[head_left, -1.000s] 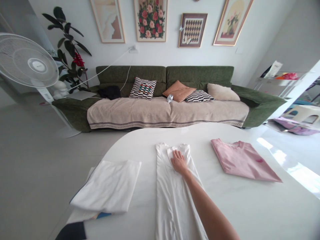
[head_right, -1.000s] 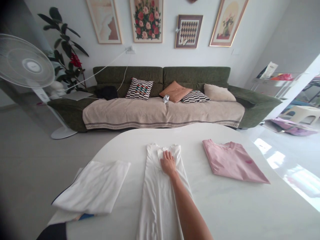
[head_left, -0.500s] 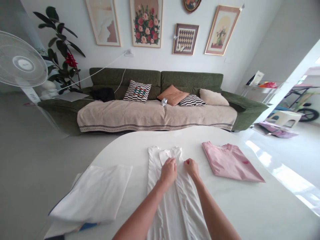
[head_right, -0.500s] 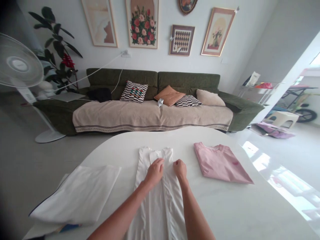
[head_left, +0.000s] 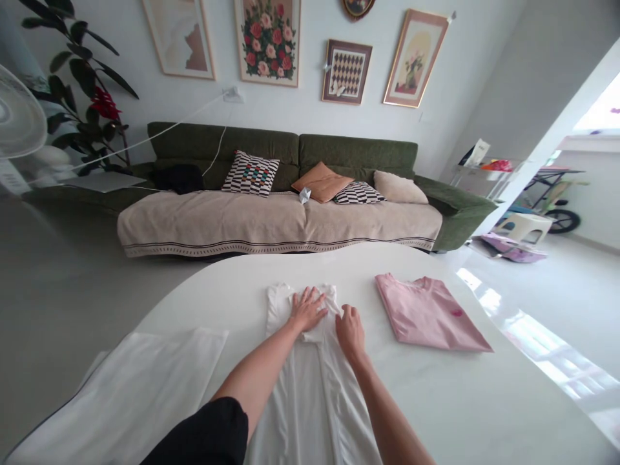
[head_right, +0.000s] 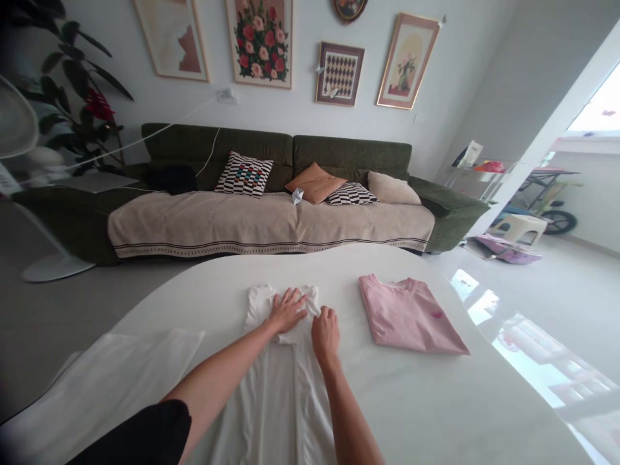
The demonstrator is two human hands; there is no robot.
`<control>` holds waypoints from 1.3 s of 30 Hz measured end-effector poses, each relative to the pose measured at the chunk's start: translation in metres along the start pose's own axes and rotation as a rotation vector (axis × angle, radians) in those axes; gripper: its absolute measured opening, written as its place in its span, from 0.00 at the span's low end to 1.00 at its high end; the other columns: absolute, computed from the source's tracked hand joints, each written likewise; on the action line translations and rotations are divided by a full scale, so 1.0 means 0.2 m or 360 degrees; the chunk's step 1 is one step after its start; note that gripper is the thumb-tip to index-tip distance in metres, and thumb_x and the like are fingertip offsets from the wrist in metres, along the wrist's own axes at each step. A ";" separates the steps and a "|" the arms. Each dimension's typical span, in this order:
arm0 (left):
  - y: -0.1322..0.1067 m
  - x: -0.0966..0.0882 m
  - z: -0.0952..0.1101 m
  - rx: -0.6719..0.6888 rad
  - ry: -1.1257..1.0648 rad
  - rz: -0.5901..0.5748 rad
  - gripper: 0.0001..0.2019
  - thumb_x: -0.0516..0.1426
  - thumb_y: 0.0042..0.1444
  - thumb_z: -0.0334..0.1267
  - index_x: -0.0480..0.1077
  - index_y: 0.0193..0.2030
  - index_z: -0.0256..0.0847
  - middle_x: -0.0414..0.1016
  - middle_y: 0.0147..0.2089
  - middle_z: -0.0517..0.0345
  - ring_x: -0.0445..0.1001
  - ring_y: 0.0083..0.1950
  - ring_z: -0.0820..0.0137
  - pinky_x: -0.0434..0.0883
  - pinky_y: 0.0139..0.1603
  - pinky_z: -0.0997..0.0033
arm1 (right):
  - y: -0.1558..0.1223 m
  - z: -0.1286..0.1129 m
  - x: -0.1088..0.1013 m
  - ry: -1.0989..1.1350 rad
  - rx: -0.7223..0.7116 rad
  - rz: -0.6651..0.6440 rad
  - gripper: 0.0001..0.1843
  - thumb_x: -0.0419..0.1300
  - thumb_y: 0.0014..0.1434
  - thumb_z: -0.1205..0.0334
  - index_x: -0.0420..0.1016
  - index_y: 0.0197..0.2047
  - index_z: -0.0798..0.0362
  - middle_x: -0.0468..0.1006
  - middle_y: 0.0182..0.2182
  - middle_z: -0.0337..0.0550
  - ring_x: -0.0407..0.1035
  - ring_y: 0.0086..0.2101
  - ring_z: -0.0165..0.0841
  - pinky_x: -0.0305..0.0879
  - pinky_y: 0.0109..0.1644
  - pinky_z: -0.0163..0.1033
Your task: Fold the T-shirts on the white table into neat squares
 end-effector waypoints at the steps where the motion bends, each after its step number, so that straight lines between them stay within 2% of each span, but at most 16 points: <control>1: 0.01 -0.01 0.01 -0.0012 -0.0006 -0.0043 0.28 0.39 0.56 0.56 0.46 0.62 0.53 0.38 0.67 0.58 0.32 0.66 0.57 0.35 0.59 0.41 | -0.06 -0.01 0.00 -0.0022 -0.0136 -0.0021 0.22 0.43 0.58 0.63 0.58 0.56 0.57 0.59 0.57 0.52 0.54 0.56 0.37 0.54 0.54 0.40; 4: -0.01 -0.06 0.07 -0.0052 -0.0020 -0.0124 0.29 0.42 0.56 0.53 0.44 0.63 0.47 0.36 0.67 0.53 0.31 0.66 0.55 0.36 0.59 0.40 | -0.30 -0.02 0.03 -0.0102 -0.0462 -0.0191 0.27 0.43 0.58 0.62 0.51 0.61 0.56 0.48 0.62 0.45 0.39 0.61 0.38 0.40 0.60 0.49; 6: -0.09 -0.09 0.13 -0.0079 -0.0024 -0.0060 0.30 0.42 0.57 0.51 0.40 0.64 0.43 0.35 0.67 0.49 0.31 0.66 0.53 0.39 0.58 0.39 | -0.47 0.01 0.03 -0.0125 -0.0469 -0.0275 0.27 0.40 0.60 0.60 0.48 0.62 0.55 0.46 0.62 0.44 0.37 0.61 0.38 0.38 0.61 0.52; 8: -0.24 -0.09 0.19 -0.0076 -0.0022 0.0066 0.30 0.41 0.57 0.48 0.38 0.65 0.41 0.34 0.67 0.48 0.32 0.66 0.54 0.43 0.59 0.42 | -0.64 0.05 0.01 -0.0119 -0.0438 -0.0288 0.28 0.38 0.60 0.57 0.46 0.63 0.55 0.44 0.62 0.44 0.36 0.61 0.37 0.39 0.61 0.52; 11: -0.60 -0.06 0.26 -0.0140 0.0006 0.0240 0.29 0.42 0.58 0.46 0.41 0.64 0.38 0.36 0.67 0.46 0.33 0.66 0.55 0.48 0.59 0.47 | -0.85 0.10 -0.02 -0.0111 -0.0469 -0.0294 0.28 0.37 0.61 0.55 0.44 0.63 0.54 0.42 0.62 0.41 0.34 0.61 0.35 0.40 0.61 0.49; 14: -1.03 0.02 0.31 -0.0174 0.0010 0.0223 0.28 0.43 0.58 0.43 0.43 0.64 0.34 0.37 0.66 0.43 0.36 0.66 0.56 0.50 0.59 0.50 | -0.99 0.12 -0.03 -0.0144 -0.0475 -0.0307 0.28 0.37 0.61 0.56 0.41 0.64 0.52 0.41 0.62 0.40 0.34 0.61 0.35 0.39 0.61 0.51; 18: -1.54 0.14 0.36 0.0181 0.0020 -0.0002 0.35 0.50 0.53 0.48 0.42 0.64 0.39 0.37 0.66 0.46 0.37 0.66 0.55 0.51 0.60 0.50 | -1.05 0.08 -0.04 -0.0178 -0.0433 -0.0322 0.29 0.37 0.60 0.55 0.38 0.64 0.52 0.42 0.62 0.41 0.34 0.61 0.35 0.40 0.60 0.52; 21: -1.77 0.19 0.34 0.0343 0.0108 -0.0001 0.39 0.56 0.49 0.40 0.39 0.64 0.45 0.39 0.66 0.51 0.39 0.65 0.55 0.53 0.60 0.49 | -1.09 0.06 -0.10 -0.0173 -0.0431 -0.0372 0.31 0.37 0.60 0.52 0.39 0.64 0.55 0.41 0.62 0.43 0.33 0.61 0.35 0.39 0.60 0.53; 24: -1.86 0.19 0.25 0.0424 0.0143 0.0087 0.37 0.45 0.48 0.20 0.39 0.64 0.50 0.46 0.65 0.60 0.47 0.64 0.68 0.59 0.60 0.60 | -1.25 0.09 -0.16 -0.0147 -0.0613 -0.0525 0.37 0.43 0.56 0.45 0.40 0.64 0.55 0.40 0.63 0.46 0.33 0.61 0.37 0.38 0.60 0.53; 26: -1.88 0.17 0.19 0.0463 0.0111 0.0127 0.40 0.40 0.45 0.15 0.40 0.64 0.50 0.49 0.64 0.63 0.50 0.63 0.75 0.60 0.60 0.66 | -1.38 0.14 -0.18 -0.0166 -0.0749 -0.0581 0.44 0.51 0.50 0.44 0.38 0.64 0.54 0.38 0.63 0.46 0.32 0.61 0.39 0.38 0.60 0.54; 28: -1.89 0.16 0.15 0.0473 0.0071 0.0159 0.39 0.39 0.44 0.15 0.42 0.63 0.48 0.50 0.64 0.64 0.50 0.63 0.77 0.59 0.61 0.69 | -1.50 0.20 -0.17 -0.0250 -0.0763 -0.0517 0.49 0.57 0.45 0.52 0.34 0.64 0.54 0.35 0.63 0.45 0.30 0.61 0.41 0.37 0.60 0.55; 30: -1.90 0.15 0.14 0.0472 0.0056 0.0184 0.38 0.39 0.45 0.15 0.45 0.63 0.48 0.50 0.64 0.63 0.49 0.63 0.77 0.60 0.60 0.69 | -1.56 0.23 -0.15 -0.0364 -0.0701 -0.0357 0.46 0.54 0.46 0.64 0.33 0.64 0.52 0.36 0.63 0.42 0.30 0.61 0.41 0.36 0.60 0.57; 32: -1.89 0.14 0.15 0.0475 0.0063 0.0186 0.36 0.40 0.46 0.16 0.49 0.62 0.46 0.53 0.63 0.62 0.51 0.63 0.75 0.60 0.60 0.67 | -1.55 0.24 -0.12 -0.0444 -0.0646 -0.0181 0.41 0.47 0.47 0.74 0.37 0.64 0.49 0.40 0.63 0.39 0.35 0.61 0.38 0.38 0.60 0.57; 34: -1.88 0.12 0.17 0.0497 0.0080 0.0154 0.31 0.43 0.48 0.18 0.53 0.60 0.44 0.56 0.61 0.60 0.53 0.62 0.72 0.60 0.60 0.64 | -1.52 0.23 -0.09 -0.0470 -0.0626 -0.0053 0.38 0.41 0.48 0.79 0.46 0.63 0.49 0.48 0.62 0.40 0.41 0.60 0.37 0.43 0.59 0.54; 37: -1.85 0.08 0.19 0.0520 0.0064 0.0090 0.24 0.45 0.52 0.22 0.61 0.55 0.42 0.62 0.58 0.57 0.58 0.60 0.70 0.61 0.59 0.63 | -1.47 0.20 -0.09 -0.0435 -0.0674 -0.0014 0.32 0.41 0.51 0.77 0.58 0.59 0.52 0.57 0.58 0.43 0.49 0.58 0.38 0.48 0.59 0.48; 39: -1.84 0.04 0.20 0.0512 0.0011 0.0064 0.20 0.46 0.54 0.24 0.65 0.52 0.40 0.66 0.55 0.56 0.61 0.58 0.70 0.62 0.58 0.66 | -1.45 0.19 -0.12 -0.0378 -0.0704 -0.0078 0.31 0.42 0.51 0.77 0.60 0.57 0.52 0.59 0.57 0.43 0.51 0.57 0.37 0.51 0.58 0.45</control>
Point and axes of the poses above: each hand's wrist, its own y-axis towards the middle knuckle, its own x-axis out of the palm, z = x × y, the point moved 2 cm from there along y, towards the middle knuckle
